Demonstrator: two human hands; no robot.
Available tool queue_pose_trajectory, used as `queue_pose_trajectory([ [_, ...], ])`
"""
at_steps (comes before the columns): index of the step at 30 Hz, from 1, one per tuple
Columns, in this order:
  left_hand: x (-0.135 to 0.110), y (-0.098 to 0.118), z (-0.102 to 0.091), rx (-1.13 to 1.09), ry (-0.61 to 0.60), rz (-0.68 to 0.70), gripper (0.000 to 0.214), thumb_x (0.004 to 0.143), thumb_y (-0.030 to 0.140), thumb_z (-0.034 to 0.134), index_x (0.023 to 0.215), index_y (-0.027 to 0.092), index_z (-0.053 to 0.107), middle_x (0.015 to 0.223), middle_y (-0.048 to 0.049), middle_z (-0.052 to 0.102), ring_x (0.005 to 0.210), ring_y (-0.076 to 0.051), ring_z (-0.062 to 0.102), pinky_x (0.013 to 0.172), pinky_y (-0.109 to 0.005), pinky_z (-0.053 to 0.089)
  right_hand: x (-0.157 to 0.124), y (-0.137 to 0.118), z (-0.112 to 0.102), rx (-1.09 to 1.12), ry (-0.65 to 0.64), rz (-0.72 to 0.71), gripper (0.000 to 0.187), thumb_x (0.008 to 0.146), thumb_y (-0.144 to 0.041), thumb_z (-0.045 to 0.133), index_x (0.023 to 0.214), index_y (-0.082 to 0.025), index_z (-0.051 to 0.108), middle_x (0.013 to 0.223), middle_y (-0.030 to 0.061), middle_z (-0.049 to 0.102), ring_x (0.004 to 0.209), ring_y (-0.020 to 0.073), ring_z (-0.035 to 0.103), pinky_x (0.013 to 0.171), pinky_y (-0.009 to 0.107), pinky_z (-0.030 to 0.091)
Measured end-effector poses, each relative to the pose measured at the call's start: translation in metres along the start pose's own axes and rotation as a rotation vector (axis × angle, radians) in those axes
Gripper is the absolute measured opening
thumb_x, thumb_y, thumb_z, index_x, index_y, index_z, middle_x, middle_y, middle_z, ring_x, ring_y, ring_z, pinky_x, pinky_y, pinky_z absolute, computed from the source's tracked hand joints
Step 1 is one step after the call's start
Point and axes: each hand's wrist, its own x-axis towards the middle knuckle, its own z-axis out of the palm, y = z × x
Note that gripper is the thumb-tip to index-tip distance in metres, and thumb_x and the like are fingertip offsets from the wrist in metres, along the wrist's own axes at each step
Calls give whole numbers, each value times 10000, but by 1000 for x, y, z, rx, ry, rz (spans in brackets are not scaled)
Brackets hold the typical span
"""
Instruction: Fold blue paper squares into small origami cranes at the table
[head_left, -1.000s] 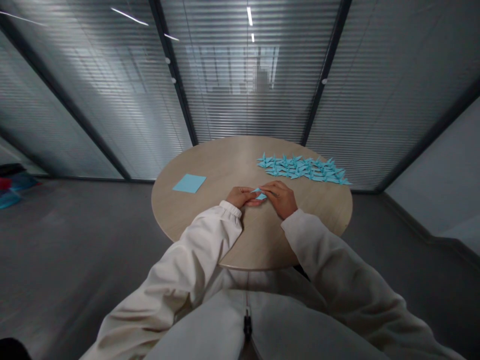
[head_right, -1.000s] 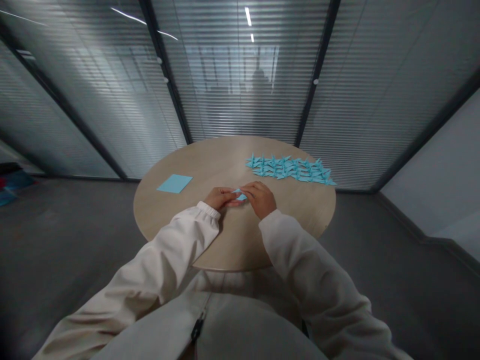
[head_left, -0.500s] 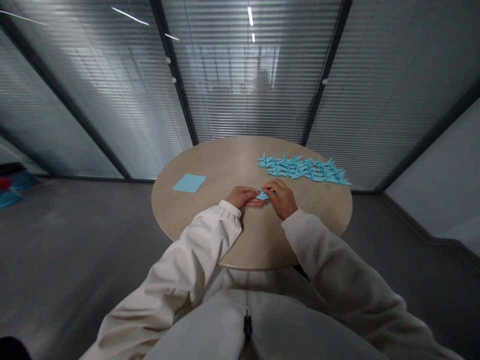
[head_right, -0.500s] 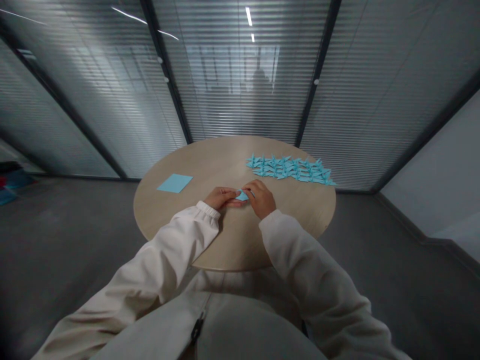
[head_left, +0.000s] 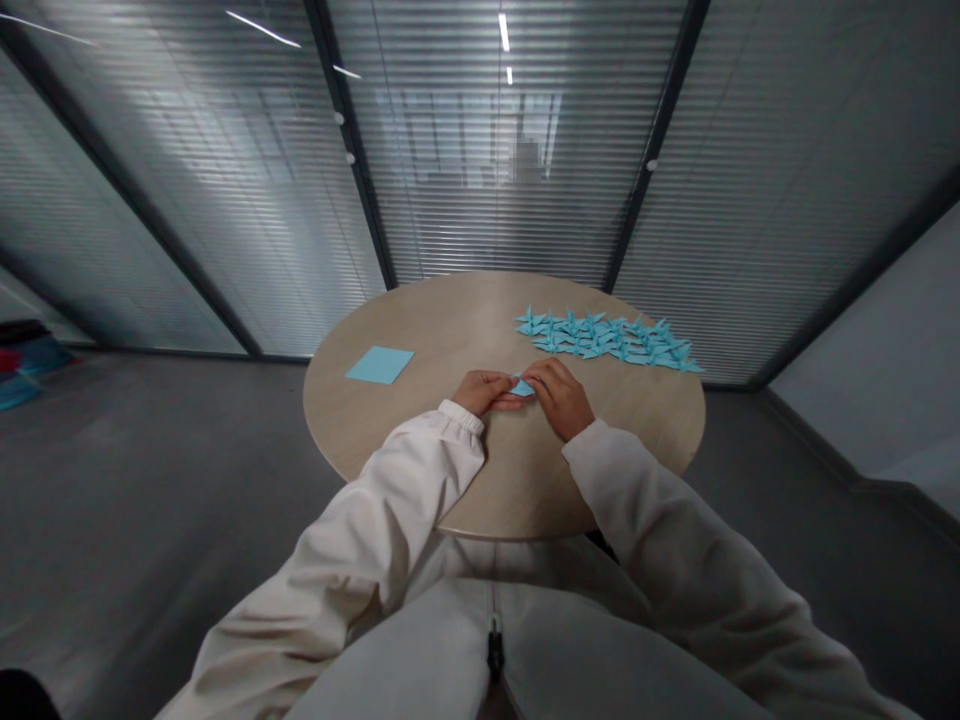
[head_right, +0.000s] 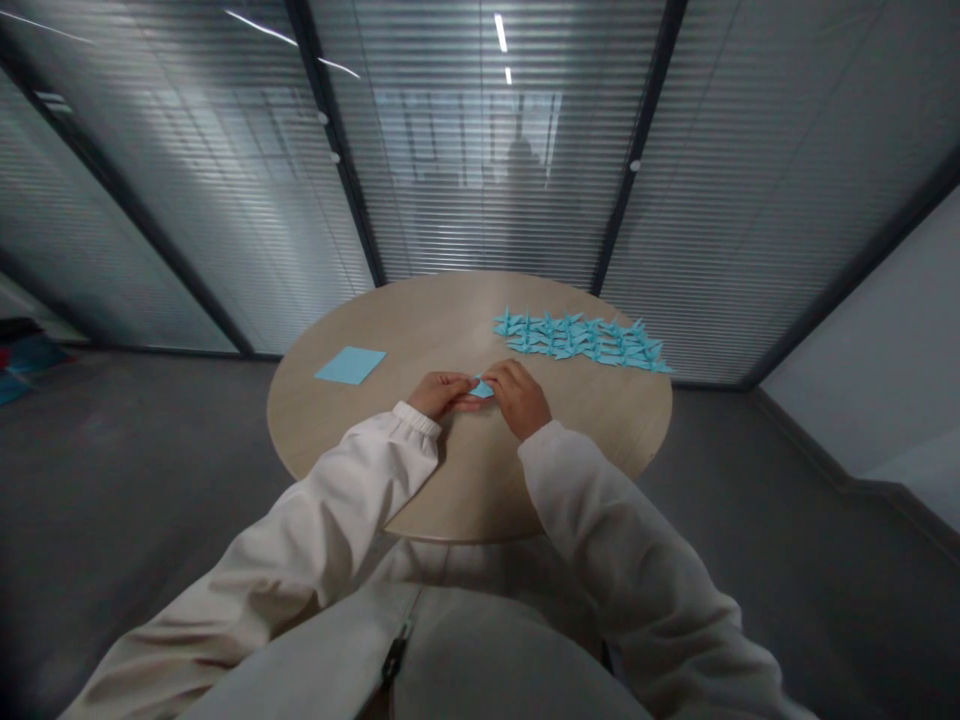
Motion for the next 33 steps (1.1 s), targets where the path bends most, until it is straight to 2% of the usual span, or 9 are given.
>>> queue_pose_trajectory([
  [5, -1, 2, 0, -72, -22, 8, 177, 665, 203, 685, 778, 70, 655, 745, -94, 702, 744, -200, 670, 754, -307, 540, 0, 3, 0, 63, 3, 8, 247, 899, -196, 385, 957, -204, 625, 930, 69, 571, 928, 168, 535, 870, 315, 441],
  [8, 0, 1, -1, -103, -16, 18, 223, 676, 266, 681, 772, 66, 660, 732, -103, 699, 724, -206, 670, 741, -310, 543, 1, 2, -2, 93, 4, -1, 241, 890, -187, 403, 935, -194, 641, 922, 75, 584, 912, 167, 546, 853, 307, 450],
  [13, 2, -2, -3, -47, -26, 72, 298, 611, 320, 736, 750, 68, 660, 719, -78, 696, 716, -185, 663, 759, -296, 533, 2, 1, -3, 151, -12, 8, 235, 878, -184, 422, 913, -201, 654, 932, 70, 605, 921, 162, 558, 851, 314, 455],
  [16, 2, -2, -4, 14, -1, 141, 343, 559, 352, 760, 731, 73, 657, 712, -56, 690, 699, -171, 652, 743, -295, 535, 2, 2, -1, 214, 37, 102, 184, 849, -221, 480, 879, -214, 662, 947, 56, 620, 927, 161, 568, 862, 324, 453],
  [18, 2, -1, -3, 52, 15, 195, 371, 540, 382, 760, 728, 79, 655, 712, -45, 685, 693, -165, 645, 720, -290, 538, 2, 5, 1, 304, 90, 219, 183, 828, -263, 512, 943, -214, 646, 984, 56, 624, 938, 163, 574, 840, 322, 465],
  [20, 2, -1, -3, 82, 12, 231, 392, 534, 408, 752, 731, 83, 652, 708, -38, 679, 682, -159, 638, 698, -282, 537, 2, 8, 3, 408, 125, 360, 262, 802, -314, 538, 1027, -201, 610, 984, 61, 634, 909, 167, 589, 786, 311, 484],
  [23, 2, -3, -1, 141, 5, 261, 400, 542, 429, 736, 726, 85, 648, 689, -28, 664, 654, -148, 627, 681, -276, 535, 2, 12, 5, 458, 79, 493, 267, 744, -379, 587, 899, -168, 640, 845, 47, 660, 799, 171, 607, 744, 310, 483],
  [26, 2, -4, 0, 177, 2, 273, 408, 541, 448, 728, 715, 89, 644, 680, -20, 653, 644, -143, 621, 676, -272, 534, 2, 14, 5, 457, 41, 509, 261, 709, -409, 609, 762, -157, 653, 753, 31, 659, 725, 165, 602, 710, 302, 477],
  [33, 0, -2, 1, 183, 38, 229, 411, 519, 443, 750, 709, 100, 629, 657, -23, 656, 592, -134, 620, 635, -253, 527, 1, 17, 6, 435, 63, 508, 260, 690, -403, 624, 747, -152, 659, 717, 28, 654, 663, 148, 585, 654, 279, 465],
])
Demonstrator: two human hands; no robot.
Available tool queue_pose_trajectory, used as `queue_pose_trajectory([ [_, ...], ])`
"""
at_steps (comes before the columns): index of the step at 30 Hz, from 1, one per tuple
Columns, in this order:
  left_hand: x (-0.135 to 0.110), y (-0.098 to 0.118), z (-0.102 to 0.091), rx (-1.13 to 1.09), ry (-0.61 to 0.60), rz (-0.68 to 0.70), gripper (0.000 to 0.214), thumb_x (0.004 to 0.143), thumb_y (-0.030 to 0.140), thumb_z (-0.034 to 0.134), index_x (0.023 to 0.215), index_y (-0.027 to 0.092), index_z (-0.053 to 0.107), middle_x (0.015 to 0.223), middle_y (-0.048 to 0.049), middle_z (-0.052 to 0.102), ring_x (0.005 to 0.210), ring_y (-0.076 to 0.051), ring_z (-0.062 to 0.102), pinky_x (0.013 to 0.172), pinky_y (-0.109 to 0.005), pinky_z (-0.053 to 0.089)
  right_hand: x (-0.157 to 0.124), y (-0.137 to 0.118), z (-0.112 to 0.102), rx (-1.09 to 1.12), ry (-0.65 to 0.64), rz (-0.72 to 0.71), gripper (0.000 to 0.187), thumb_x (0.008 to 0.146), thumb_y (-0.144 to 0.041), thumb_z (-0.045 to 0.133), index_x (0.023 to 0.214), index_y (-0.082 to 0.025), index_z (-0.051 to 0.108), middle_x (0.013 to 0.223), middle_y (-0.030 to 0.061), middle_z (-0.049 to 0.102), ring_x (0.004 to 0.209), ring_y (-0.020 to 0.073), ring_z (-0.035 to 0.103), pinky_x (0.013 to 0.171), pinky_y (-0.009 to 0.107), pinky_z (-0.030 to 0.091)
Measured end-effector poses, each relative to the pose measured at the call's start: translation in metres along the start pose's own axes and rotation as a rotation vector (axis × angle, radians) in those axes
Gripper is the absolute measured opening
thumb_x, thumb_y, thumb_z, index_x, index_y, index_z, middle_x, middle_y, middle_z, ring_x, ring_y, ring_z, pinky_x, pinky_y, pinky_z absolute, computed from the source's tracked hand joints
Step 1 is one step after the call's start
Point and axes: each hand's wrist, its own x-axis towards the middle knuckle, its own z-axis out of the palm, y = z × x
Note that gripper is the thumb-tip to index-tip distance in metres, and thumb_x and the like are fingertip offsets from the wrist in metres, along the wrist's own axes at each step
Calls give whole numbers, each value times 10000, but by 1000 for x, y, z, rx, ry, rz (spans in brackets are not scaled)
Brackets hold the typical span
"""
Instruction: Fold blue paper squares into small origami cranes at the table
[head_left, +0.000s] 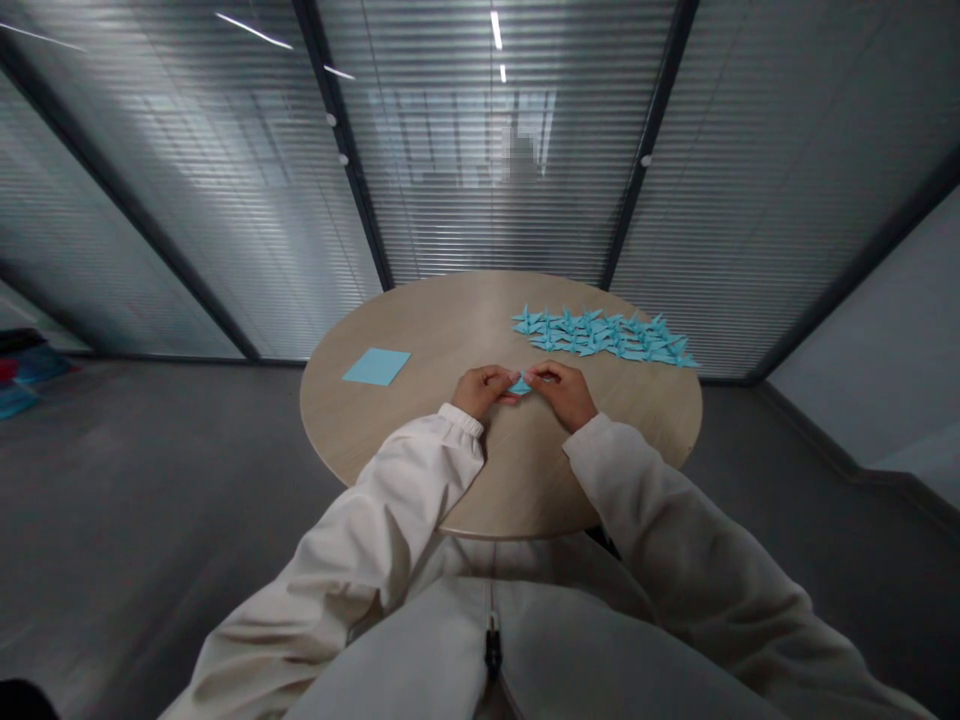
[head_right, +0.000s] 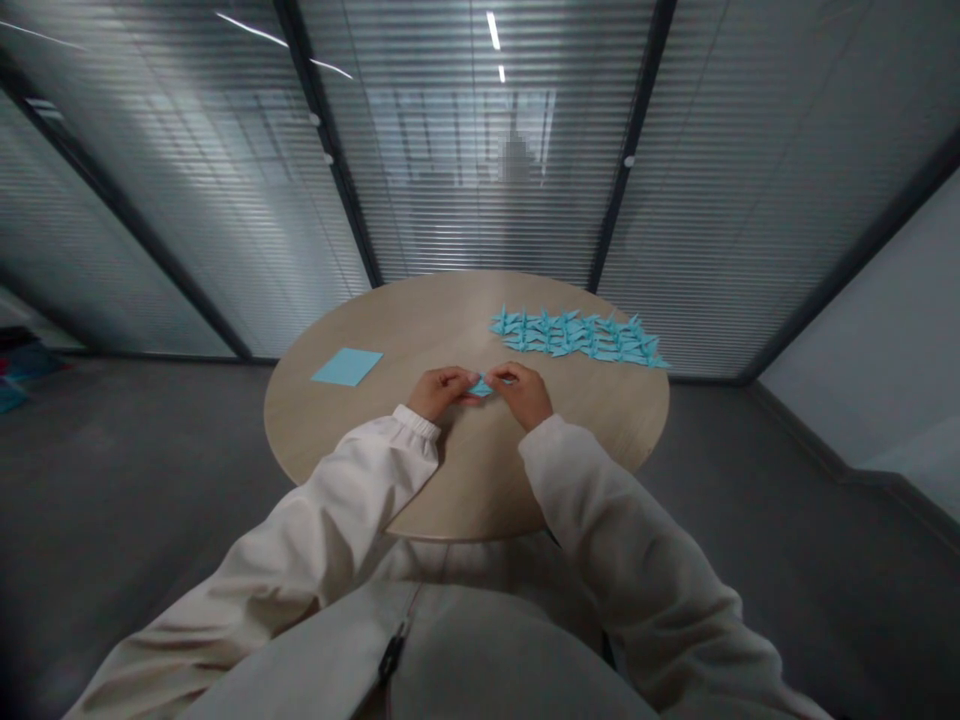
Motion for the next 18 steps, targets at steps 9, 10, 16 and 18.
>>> queue_pose_trajectory([
  [9, 2, -6, -5, 138, -15, 100, 377, 583, 445, 714, 735, 108, 637, 661, -21, 651, 558, -128, 612, 572, -229, 501, 0, -1, 1, -10, -24, -17, 322, 698, -471, 610, 734, -155, 656, 713, 26, 656, 669, 156, 588, 670, 287, 461],
  [10, 2, -6, -5, 149, -20, 112, 375, 588, 446, 709, 739, 110, 639, 666, -20, 651, 562, -130, 613, 570, -228, 500, 0, -1, 1, 0, -32, -16, 326, 704, -476, 604, 737, -156, 657, 714, 25, 656, 672, 158, 589, 664, 286, 461],
  [16, 2, -6, -4, 125, -56, 115, 345, 619, 425, 685, 762, 113, 645, 705, -23, 658, 603, -135, 616, 624, -245, 513, 2, 1, 0, 20, -56, -25, 310, 741, -449, 566, 759, -157, 668, 724, 31, 658, 677, 166, 590, 658, 287, 460],
  [18, 2, -6, -4, 122, -71, 112, 326, 643, 410, 668, 767, 109, 641, 722, -28, 661, 615, -135, 622, 633, -244, 513, 2, 1, -1, 26, -64, -15, 299, 750, -431, 557, 765, -154, 669, 722, 32, 659, 677, 168, 593, 658, 290, 465],
])
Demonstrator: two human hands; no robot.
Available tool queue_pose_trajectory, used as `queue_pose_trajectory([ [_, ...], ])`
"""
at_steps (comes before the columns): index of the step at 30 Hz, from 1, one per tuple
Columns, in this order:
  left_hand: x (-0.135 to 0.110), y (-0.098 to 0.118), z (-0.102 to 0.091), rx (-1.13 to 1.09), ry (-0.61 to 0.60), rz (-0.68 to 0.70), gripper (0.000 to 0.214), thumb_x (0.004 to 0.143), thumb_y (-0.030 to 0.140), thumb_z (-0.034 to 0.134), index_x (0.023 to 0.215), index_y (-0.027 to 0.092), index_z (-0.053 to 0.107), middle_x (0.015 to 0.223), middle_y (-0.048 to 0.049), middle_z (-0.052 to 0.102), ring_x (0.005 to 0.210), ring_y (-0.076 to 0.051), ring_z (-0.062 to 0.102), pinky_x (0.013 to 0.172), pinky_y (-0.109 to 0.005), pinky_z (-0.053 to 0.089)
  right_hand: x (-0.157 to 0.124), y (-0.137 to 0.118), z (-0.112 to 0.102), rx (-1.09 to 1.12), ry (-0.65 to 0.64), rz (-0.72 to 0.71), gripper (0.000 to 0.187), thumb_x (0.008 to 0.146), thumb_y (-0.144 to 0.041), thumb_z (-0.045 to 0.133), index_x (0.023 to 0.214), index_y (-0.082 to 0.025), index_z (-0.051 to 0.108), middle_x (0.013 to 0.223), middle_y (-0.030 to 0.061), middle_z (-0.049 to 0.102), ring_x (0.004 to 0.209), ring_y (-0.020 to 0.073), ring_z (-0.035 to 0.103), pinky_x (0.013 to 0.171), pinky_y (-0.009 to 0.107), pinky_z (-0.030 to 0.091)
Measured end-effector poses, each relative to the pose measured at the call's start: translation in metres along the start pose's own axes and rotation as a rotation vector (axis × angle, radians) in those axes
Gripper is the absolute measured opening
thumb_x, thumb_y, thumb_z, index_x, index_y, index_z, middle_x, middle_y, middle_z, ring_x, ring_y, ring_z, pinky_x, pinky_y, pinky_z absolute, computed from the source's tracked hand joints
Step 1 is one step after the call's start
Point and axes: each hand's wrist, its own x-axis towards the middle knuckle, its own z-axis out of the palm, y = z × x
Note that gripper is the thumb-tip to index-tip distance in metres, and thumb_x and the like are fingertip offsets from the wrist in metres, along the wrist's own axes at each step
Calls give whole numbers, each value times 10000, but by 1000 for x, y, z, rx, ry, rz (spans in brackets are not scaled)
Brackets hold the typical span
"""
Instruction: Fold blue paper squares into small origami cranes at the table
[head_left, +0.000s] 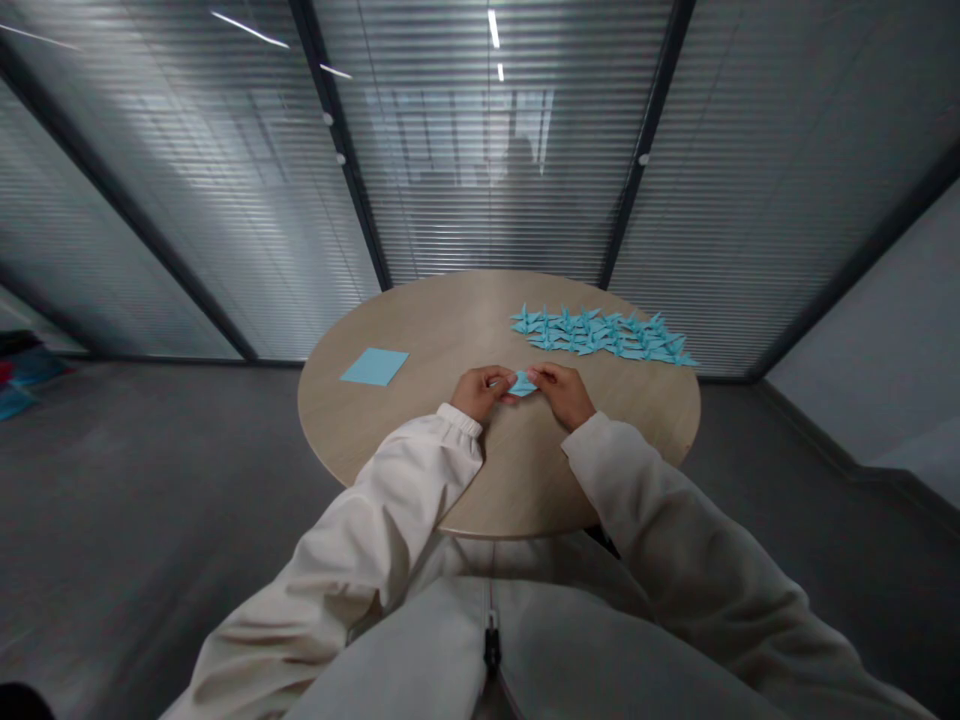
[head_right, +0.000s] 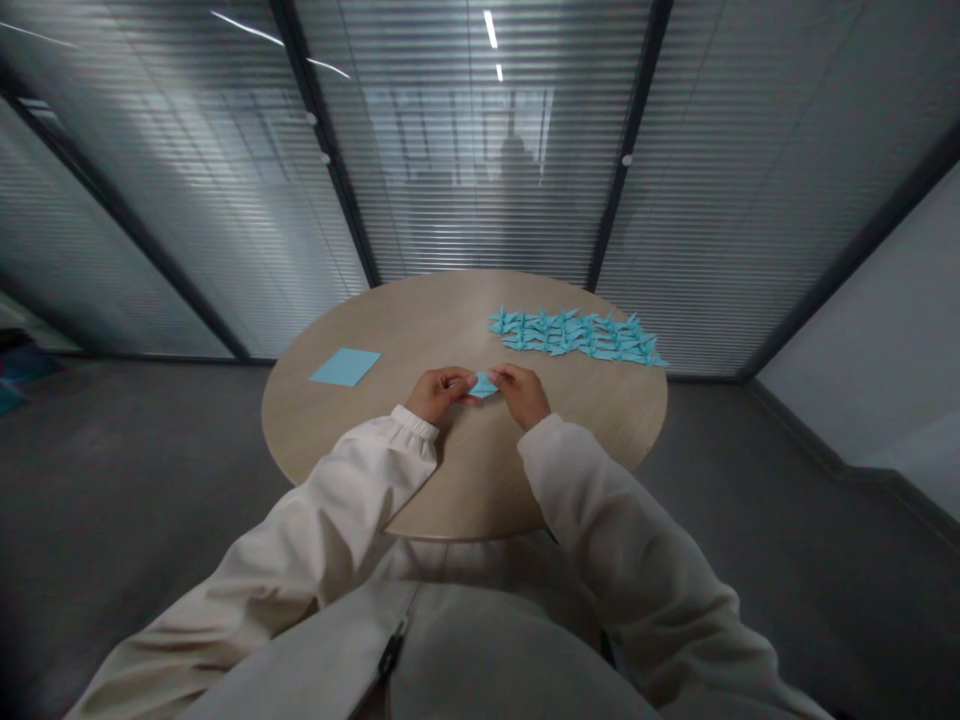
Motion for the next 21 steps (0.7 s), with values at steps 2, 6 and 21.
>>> queue_pose_trajectory([
  [2, 0, -1, -1, 14, 0, -2, 310, 667, 398, 647, 778, 109, 638, 730, -31, 664, 615, -137, 629, 627, -243, 513, 0, -1, 0, -9, 3, 5, 283, 761, -409, 547, 774, -153, 668, 735, 33, 661, 684, 168, 597, 661, 291, 469],
  [6, 1, -4, -3, 57, 42, -19, 304, 684, 399, 628, 798, 118, 633, 718, -36, 669, 614, -152, 641, 593, -238, 510, -3, -5, 0, -85, 31, -58, 297, 773, -340, 560, 1019, -185, 620, 807, 21, 662, 717, 155, 602, 670, 277, 468],
  [21, -1, 7, 1, -118, 53, -57, 450, 485, 436, 771, 749, 95, 643, 668, -39, 667, 560, -129, 610, 574, -249, 528, -6, -13, 1, -271, 87, -299, 172, 808, -311, 572, 892, -227, 696, 839, 47, 661, 782, 164, 607, 732, 294, 483],
])
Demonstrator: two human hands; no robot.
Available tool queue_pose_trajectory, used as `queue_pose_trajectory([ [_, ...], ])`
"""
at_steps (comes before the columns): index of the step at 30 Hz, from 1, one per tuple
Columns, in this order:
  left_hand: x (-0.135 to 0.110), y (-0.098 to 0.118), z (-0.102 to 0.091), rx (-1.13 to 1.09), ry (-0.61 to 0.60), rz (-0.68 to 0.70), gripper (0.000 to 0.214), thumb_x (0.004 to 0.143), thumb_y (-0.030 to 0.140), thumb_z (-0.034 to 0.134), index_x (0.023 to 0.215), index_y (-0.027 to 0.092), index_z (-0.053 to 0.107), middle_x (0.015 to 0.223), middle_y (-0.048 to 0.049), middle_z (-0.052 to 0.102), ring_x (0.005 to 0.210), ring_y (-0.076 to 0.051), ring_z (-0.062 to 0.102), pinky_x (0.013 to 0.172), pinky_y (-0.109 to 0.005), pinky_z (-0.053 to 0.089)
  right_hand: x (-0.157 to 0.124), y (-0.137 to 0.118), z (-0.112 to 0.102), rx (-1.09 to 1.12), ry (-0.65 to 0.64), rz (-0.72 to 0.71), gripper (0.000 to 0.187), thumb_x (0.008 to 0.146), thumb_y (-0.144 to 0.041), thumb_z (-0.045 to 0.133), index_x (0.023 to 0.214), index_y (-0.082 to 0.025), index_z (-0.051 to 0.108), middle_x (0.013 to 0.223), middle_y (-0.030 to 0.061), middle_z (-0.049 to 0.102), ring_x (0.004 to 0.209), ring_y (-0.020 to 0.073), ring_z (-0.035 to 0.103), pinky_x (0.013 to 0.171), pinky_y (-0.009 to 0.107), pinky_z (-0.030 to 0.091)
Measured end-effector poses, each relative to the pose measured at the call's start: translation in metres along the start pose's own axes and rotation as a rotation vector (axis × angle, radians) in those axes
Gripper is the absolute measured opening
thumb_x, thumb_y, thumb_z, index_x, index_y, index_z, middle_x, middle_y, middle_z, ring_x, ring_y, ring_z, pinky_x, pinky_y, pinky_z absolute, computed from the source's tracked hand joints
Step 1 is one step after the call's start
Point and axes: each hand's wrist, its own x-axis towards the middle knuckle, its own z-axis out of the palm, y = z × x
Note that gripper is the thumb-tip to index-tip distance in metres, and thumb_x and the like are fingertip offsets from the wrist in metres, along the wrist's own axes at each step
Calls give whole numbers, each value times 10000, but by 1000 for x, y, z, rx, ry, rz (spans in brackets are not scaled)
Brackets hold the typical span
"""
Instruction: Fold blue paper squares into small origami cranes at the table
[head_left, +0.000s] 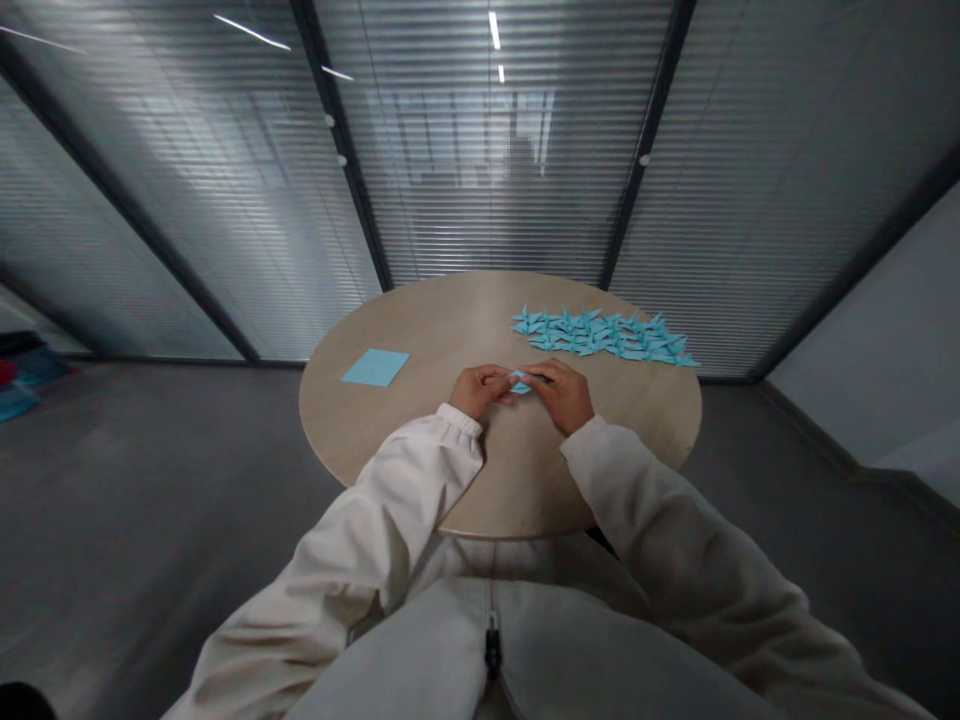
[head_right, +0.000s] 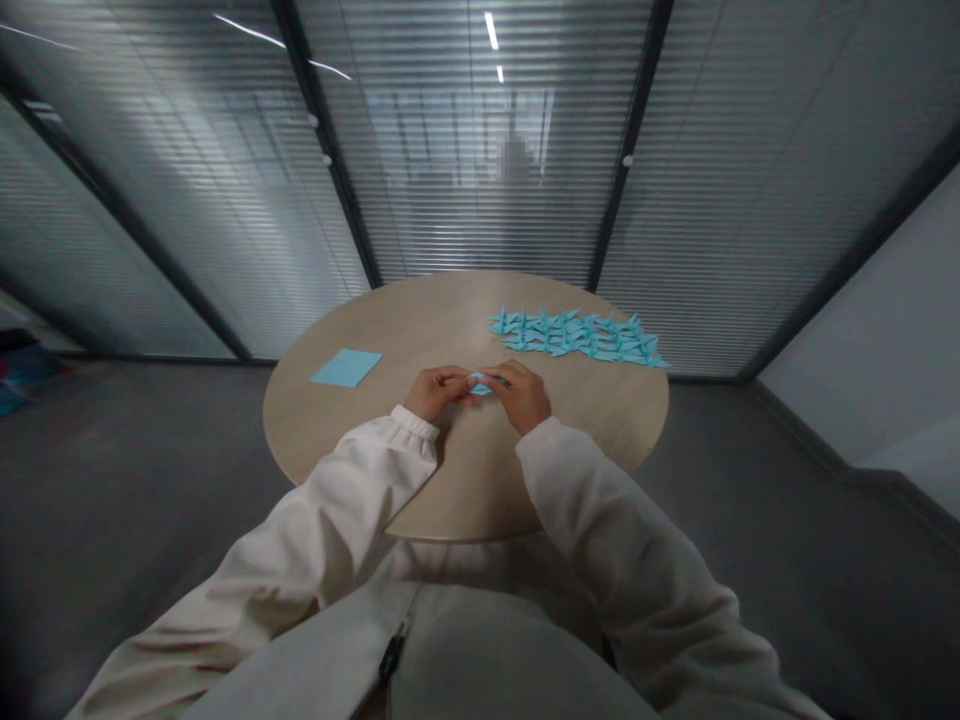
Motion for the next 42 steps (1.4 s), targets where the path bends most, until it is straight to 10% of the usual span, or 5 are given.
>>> queue_pose_trajectory([
  [21, -8, 2, -5, 632, 83, 460, 296, 837, 421, 462, 917, 192, 631, 829, -14, 673, 651, -115, 634, 626, -201, 484, 1, -6, 2, -192, 43, -148, 185, 864, -287, 496, 837, -194, 654, 804, 56, 625, 797, 178, 568, 765, 312, 460],
  [42, -4, 0, -7, 696, 95, 466, 273, 825, 404, 482, 835, 190, 651, 761, -13, 657, 683, -125, 605, 660, -220, 464, -1, -4, 1, -233, -2, -138, 167, 864, -305, 483, 832, -197, 606, 832, 54, 577, 856, 189, 520, 798, 316, 425],
])
